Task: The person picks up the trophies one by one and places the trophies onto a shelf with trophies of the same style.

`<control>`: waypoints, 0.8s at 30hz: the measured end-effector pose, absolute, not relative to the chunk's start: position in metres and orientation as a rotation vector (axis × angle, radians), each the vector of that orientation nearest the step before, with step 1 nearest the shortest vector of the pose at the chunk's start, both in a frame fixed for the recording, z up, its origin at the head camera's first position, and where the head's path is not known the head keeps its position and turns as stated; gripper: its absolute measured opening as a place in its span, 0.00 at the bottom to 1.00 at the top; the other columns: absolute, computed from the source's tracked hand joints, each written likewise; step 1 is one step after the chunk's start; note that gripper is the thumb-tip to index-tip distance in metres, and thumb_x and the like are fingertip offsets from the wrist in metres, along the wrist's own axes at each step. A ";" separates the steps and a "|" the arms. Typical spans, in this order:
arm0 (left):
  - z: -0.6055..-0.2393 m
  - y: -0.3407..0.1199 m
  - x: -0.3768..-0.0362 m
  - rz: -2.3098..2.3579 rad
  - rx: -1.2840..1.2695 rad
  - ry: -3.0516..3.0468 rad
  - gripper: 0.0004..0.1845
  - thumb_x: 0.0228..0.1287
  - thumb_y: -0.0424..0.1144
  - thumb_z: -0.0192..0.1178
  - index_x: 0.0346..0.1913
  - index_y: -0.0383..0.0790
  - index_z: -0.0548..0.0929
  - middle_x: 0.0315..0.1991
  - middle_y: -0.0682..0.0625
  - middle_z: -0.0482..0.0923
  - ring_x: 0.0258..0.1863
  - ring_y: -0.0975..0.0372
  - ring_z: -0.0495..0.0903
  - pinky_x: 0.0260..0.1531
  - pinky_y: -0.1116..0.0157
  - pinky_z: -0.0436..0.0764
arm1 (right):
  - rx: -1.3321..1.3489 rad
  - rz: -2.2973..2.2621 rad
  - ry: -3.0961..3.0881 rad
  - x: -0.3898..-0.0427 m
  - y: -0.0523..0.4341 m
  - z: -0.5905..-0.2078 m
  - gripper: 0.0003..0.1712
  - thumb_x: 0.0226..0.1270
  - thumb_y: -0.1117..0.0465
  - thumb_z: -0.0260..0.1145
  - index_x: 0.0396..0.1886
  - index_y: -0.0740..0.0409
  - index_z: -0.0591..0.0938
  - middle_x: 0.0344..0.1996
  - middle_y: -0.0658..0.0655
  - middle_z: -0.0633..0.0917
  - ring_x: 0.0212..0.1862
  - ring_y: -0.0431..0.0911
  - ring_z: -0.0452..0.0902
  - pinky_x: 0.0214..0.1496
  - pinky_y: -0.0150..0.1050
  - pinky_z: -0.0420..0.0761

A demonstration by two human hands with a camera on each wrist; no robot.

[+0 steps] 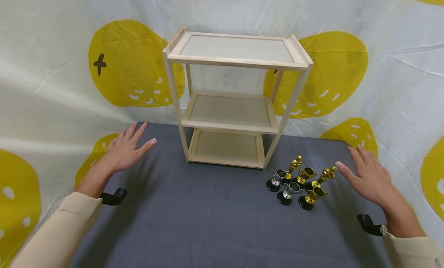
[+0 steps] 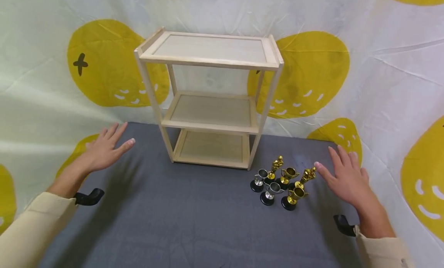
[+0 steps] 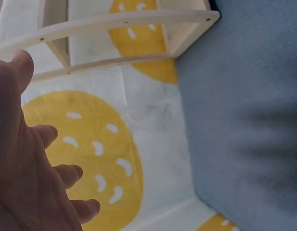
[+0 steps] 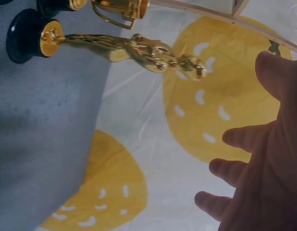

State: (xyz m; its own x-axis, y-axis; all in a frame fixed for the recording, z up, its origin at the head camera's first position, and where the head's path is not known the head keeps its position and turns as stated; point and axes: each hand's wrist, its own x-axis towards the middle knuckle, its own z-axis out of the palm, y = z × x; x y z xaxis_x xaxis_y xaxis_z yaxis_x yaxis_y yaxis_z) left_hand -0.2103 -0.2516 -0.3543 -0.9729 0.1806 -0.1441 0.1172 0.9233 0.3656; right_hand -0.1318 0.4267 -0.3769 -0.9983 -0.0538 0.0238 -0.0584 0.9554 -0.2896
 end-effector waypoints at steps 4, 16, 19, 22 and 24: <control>-0.361 -0.251 -0.213 0.582 0.249 2.894 0.49 0.77 0.73 0.39 0.85 0.50 0.32 0.84 0.35 0.23 0.80 0.27 0.28 0.70 0.20 0.35 | 0.091 0.491 -3.092 -0.132 0.430 -0.386 0.47 0.85 0.41 0.48 0.85 0.63 0.41 0.81 0.78 0.39 0.79 0.81 0.30 0.64 0.88 0.44; -0.375 -0.246 -0.221 0.782 0.320 2.835 0.47 0.80 0.68 0.42 0.85 0.50 0.34 0.85 0.37 0.23 0.82 0.31 0.25 0.72 0.22 0.37 | 0.102 0.546 -3.058 -0.134 0.435 -0.402 0.46 0.85 0.43 0.48 0.83 0.69 0.43 0.80 0.81 0.42 0.78 0.81 0.36 0.72 0.84 0.39; -0.379 -0.245 -0.224 0.847 0.327 2.820 0.46 0.80 0.67 0.43 0.85 0.52 0.34 0.86 0.41 0.23 0.83 0.35 0.24 0.74 0.24 0.37 | 0.112 0.548 -3.047 -0.135 0.436 -0.405 0.46 0.85 0.44 0.49 0.83 0.70 0.44 0.79 0.82 0.44 0.77 0.82 0.38 0.72 0.84 0.41; -0.385 -0.244 -0.228 0.891 0.333 2.825 0.46 0.80 0.67 0.43 0.85 0.53 0.34 0.86 0.42 0.24 0.84 0.37 0.25 0.75 0.25 0.38 | 0.114 0.557 -3.047 -0.135 0.436 -0.406 0.45 0.86 0.44 0.48 0.82 0.72 0.45 0.79 0.83 0.45 0.77 0.82 0.39 0.73 0.83 0.41; -0.389 -0.242 -0.230 0.916 0.334 2.834 0.45 0.80 0.66 0.44 0.86 0.53 0.35 0.86 0.42 0.26 0.84 0.37 0.26 0.76 0.26 0.38 | 0.123 0.578 -3.044 -0.136 0.436 -0.407 0.45 0.86 0.45 0.48 0.82 0.73 0.45 0.78 0.84 0.45 0.77 0.82 0.38 0.74 0.82 0.39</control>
